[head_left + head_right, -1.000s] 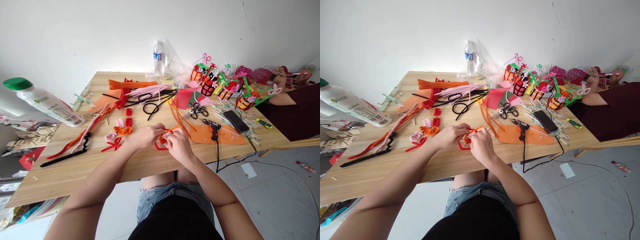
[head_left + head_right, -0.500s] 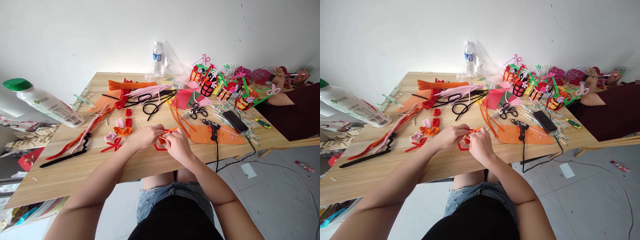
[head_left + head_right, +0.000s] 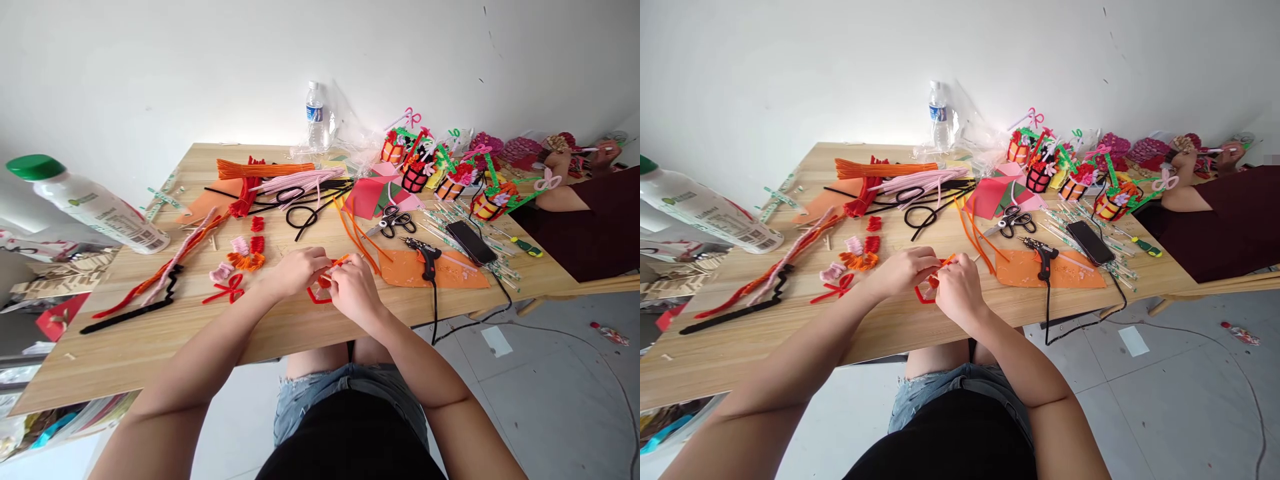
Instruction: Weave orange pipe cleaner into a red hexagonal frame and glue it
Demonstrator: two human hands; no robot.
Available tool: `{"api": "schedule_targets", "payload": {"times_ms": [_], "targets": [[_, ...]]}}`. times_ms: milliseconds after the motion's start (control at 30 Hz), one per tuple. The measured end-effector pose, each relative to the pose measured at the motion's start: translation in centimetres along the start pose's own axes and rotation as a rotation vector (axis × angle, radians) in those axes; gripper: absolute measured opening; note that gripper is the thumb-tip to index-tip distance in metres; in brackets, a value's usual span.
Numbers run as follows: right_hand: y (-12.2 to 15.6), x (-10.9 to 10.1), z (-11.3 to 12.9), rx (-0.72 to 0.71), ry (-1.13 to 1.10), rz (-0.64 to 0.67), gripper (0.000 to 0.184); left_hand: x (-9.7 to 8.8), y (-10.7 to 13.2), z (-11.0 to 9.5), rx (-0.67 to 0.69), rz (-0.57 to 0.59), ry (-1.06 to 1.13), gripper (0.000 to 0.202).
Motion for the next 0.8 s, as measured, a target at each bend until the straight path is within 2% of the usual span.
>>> {"api": "schedule_targets", "payload": {"times_ms": [167,400,600,800], "targets": [[0.38,-0.06,-0.19,-0.031,-0.05,-0.063,0.014,0.09,0.11,0.17,0.008,-0.003,-0.001,0.027],[0.58,0.23,-0.16,0.01,-0.078,-0.107,0.015,-0.13,0.17,0.0,0.019,-0.002,0.038,0.025],[0.41,0.47,-0.1,0.022,-0.063,-0.081,0.016,-0.06,0.23,0.11,0.034,-0.007,0.093,0.025],[0.37,0.73,-0.11,0.024,-0.064,-0.077,0.018,-0.1,0.24,0.09,0.028,0.026,0.06,0.026]]}}
Point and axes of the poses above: each hand's wrist, its own y-axis away from the middle knuckle, its own x-axis out of the palm, z = x × y, the point moved 1 cm from there along -y, towards the middle knuckle, and after that the axes turned 5 degrees about z, right-handed, at the moved point
